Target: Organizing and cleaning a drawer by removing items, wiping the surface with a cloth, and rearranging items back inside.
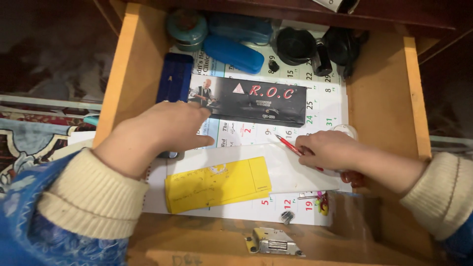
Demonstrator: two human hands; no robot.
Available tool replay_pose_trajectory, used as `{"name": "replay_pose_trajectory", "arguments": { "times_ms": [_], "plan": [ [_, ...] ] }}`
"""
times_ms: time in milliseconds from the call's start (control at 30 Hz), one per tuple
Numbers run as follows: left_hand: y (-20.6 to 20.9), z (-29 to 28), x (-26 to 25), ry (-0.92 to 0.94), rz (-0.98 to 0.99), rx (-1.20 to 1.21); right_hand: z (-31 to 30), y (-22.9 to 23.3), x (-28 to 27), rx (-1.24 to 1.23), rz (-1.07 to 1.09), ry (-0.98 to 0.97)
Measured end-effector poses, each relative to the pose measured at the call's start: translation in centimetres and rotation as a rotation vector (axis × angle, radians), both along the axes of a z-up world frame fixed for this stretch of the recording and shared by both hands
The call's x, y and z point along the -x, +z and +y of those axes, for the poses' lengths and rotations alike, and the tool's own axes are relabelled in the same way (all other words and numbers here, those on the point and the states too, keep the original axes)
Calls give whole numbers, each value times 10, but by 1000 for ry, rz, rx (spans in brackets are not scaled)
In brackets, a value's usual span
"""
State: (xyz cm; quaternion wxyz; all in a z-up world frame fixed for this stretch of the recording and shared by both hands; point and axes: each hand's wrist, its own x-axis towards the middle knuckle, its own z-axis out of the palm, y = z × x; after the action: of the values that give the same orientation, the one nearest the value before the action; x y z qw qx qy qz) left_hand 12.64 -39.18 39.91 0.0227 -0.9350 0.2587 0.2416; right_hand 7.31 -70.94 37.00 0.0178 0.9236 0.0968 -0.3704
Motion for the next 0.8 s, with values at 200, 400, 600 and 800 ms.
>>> {"name": "replay_pose_trajectory", "arguments": {
  "times_ms": [200,400,600,800],
  "plan": [
    [4,0,3,-13,-21,30,-8,-11,-3,-60,-19,-46],
    [5,-2,6,-48,-21,43,-11,-17,-4,-180,-66,-135],
    [2,-34,22,-218,-141,289,28,0,0,-466,-169,-157],
    [-65,-33,4,-293,-561,283,88,-3,-35,-772,-395,67]
  ]
}}
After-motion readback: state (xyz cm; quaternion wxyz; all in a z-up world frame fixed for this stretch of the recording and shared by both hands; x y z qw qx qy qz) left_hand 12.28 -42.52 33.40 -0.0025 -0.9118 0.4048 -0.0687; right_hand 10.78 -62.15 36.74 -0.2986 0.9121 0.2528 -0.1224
